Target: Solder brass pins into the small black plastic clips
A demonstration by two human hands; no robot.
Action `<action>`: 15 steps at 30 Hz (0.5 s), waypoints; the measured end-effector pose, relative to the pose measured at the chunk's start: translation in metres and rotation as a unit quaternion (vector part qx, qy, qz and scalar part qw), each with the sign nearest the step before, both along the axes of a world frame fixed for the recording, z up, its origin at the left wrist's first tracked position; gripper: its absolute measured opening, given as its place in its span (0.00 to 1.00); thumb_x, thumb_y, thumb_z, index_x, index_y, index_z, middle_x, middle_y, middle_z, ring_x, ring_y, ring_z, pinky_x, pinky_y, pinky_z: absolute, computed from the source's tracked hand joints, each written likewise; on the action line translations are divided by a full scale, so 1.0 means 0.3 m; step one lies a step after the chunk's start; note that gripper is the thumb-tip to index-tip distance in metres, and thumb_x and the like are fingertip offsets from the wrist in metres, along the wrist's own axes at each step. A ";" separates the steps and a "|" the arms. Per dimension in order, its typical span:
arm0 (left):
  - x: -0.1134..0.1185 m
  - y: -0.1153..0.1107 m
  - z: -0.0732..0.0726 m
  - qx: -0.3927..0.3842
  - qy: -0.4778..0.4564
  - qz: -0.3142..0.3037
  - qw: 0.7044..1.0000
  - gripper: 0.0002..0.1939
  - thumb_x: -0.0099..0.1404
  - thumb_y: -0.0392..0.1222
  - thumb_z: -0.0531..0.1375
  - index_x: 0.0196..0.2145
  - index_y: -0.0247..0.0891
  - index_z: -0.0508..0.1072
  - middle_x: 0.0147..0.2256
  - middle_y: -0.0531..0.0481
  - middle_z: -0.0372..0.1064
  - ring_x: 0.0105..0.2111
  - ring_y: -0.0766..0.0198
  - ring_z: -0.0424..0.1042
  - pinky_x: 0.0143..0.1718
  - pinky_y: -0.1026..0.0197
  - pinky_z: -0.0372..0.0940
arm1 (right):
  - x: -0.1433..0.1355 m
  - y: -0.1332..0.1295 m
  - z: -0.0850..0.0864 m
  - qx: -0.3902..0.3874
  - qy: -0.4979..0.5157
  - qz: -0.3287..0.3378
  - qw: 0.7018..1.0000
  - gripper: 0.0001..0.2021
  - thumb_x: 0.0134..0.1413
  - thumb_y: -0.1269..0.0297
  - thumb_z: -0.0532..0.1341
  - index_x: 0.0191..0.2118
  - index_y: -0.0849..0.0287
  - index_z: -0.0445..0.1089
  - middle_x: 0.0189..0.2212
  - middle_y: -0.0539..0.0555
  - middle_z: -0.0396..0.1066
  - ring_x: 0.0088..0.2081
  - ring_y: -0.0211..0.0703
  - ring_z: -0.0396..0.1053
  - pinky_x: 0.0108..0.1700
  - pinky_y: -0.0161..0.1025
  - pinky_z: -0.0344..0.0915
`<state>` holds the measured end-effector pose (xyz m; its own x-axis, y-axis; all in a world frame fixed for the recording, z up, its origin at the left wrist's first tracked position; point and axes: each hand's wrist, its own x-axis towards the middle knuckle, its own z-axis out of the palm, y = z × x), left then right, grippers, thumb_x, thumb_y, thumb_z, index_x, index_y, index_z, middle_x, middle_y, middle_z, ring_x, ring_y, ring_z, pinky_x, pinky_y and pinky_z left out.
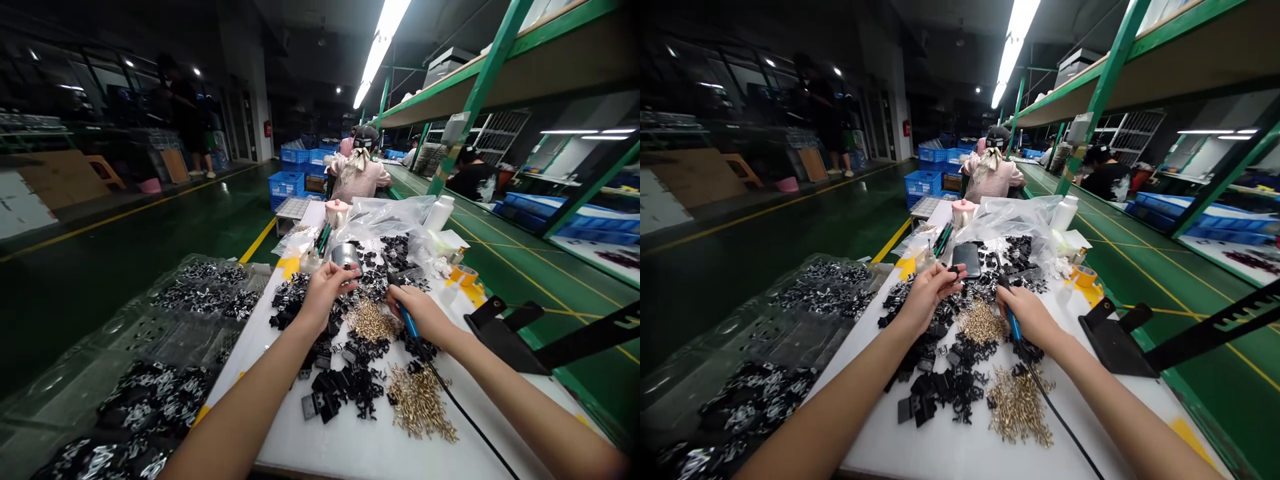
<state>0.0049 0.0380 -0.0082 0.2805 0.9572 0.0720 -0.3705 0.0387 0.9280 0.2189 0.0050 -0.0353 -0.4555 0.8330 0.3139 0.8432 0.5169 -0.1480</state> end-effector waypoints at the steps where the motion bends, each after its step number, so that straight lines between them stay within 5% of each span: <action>1: -0.001 0.000 -0.001 0.004 0.012 -0.009 1.000 0.13 0.57 0.38 0.59 0.25 0.37 0.54 0.45 0.41 0.67 0.45 0.59 0.69 0.44 0.58 0.67 | -0.011 0.000 -0.001 0.000 -0.001 0.005 1.000 0.06 0.48 0.76 0.50 0.28 0.57 0.56 0.24 0.50 0.61 0.27 0.40 0.58 0.31 0.35 0.53; 5: -0.002 0.001 -0.013 0.014 0.082 -0.026 0.996 0.10 0.56 0.39 0.60 0.31 0.36 0.60 0.38 0.40 0.69 0.38 0.60 0.71 0.41 0.56 0.67 | -0.021 -0.014 -0.016 -0.002 -0.004 0.021 1.000 0.06 0.51 0.74 0.49 0.28 0.57 0.56 0.23 0.50 0.62 0.27 0.41 0.58 0.32 0.36 0.53; 7: -0.008 0.007 -0.025 0.066 0.191 -0.010 0.979 0.13 0.56 0.41 0.60 0.38 0.36 0.62 0.36 0.42 0.68 0.32 0.62 0.71 0.38 0.55 0.67 | 0.002 -0.024 -0.020 -0.002 -0.002 0.018 1.000 0.05 0.51 0.74 0.50 0.28 0.57 0.57 0.23 0.50 0.62 0.27 0.41 0.58 0.32 0.37 0.54; 11: -0.029 0.015 -0.044 0.216 0.434 0.027 0.874 0.17 0.58 0.39 0.55 0.47 0.40 0.64 0.41 0.43 0.64 0.32 0.60 0.68 0.41 0.50 0.63 | 0.076 -0.045 -0.028 0.015 0.021 0.005 1.000 0.05 0.53 0.72 0.50 0.29 0.57 0.59 0.24 0.51 0.64 0.27 0.42 0.61 0.31 0.37 0.56; 15: -0.043 -0.015 -0.038 0.269 0.488 0.014 0.830 0.12 0.56 0.31 0.52 0.36 0.37 0.72 0.39 0.44 0.68 0.41 0.55 0.67 0.46 0.52 0.60 | 0.152 -0.060 -0.111 0.101 0.082 -0.002 0.991 0.04 0.55 0.66 0.52 0.33 0.56 0.62 0.24 0.54 0.66 0.27 0.45 0.65 0.28 0.38 0.60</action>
